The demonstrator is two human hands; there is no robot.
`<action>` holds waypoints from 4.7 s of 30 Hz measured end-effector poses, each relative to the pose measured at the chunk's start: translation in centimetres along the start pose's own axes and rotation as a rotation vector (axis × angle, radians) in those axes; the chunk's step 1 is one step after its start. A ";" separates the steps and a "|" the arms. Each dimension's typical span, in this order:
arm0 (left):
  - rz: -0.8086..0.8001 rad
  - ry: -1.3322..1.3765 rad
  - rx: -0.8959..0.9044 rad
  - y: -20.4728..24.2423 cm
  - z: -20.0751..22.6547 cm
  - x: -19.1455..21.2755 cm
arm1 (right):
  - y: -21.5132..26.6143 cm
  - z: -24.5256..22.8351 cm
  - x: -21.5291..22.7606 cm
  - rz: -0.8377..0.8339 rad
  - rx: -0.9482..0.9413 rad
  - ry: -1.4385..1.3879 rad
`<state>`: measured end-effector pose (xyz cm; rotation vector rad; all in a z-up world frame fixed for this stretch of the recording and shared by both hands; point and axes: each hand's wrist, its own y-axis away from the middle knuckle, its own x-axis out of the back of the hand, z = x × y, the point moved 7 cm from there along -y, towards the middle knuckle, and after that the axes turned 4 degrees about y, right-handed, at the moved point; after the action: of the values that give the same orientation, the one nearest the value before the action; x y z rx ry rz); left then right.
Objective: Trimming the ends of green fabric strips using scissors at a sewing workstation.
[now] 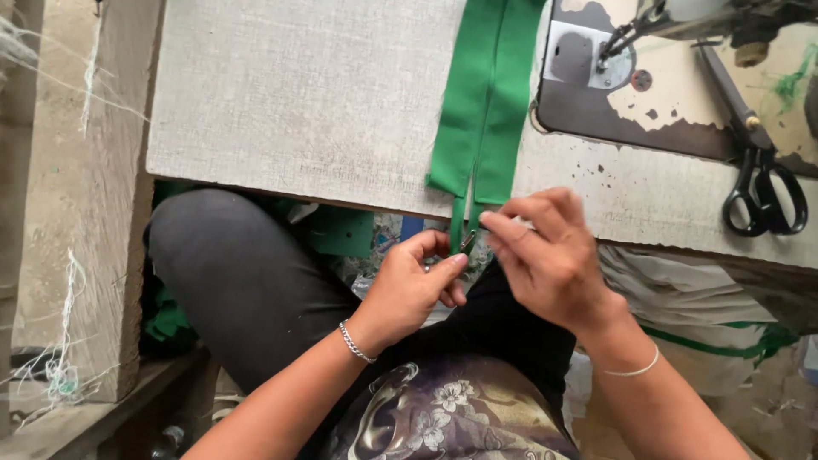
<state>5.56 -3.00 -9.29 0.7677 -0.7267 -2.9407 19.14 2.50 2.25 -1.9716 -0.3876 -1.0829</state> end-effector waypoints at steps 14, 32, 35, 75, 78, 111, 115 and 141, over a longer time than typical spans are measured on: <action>0.021 -0.054 -0.092 -0.6 0.3 0.4 | 0.4 -0.9 -1.1 -0.060 -0.035 -0.126; 0.044 -0.184 -0.271 1.1 5.8 -2.0 | 2.3 2.6 -5.2 -0.143 -1.001 -1.169; 0.050 -0.167 -0.325 0.6 5.8 -2.0 | 1.6 2.6 -5.9 -0.017 -1.020 -1.110; 0.093 -0.062 -0.632 -5.1 8.9 -2.1 | -2.7 2.9 -6.7 0.589 -1.059 -0.640; 0.081 -0.049 -0.643 -5.0 9.2 -2.4 | -3.0 2.7 -6.4 0.592 -1.054 -0.641; -0.059 0.061 -0.440 -5.5 8.1 -2.6 | -2.5 2.7 -5.9 0.738 -1.144 -1.136; -0.075 0.016 -0.452 -5.3 7.9 -2.7 | -0.9 3.8 -7.0 0.770 -1.149 -1.188; 0.026 -0.274 -0.316 -3.2 10.7 -2.2 | -6.1 2.4 0.3 0.074 -0.119 -0.332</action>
<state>2.82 4.79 -1.43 0.3342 -0.2594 -3.0578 16.96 7.99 4.97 -2.2599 -0.4293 -0.7459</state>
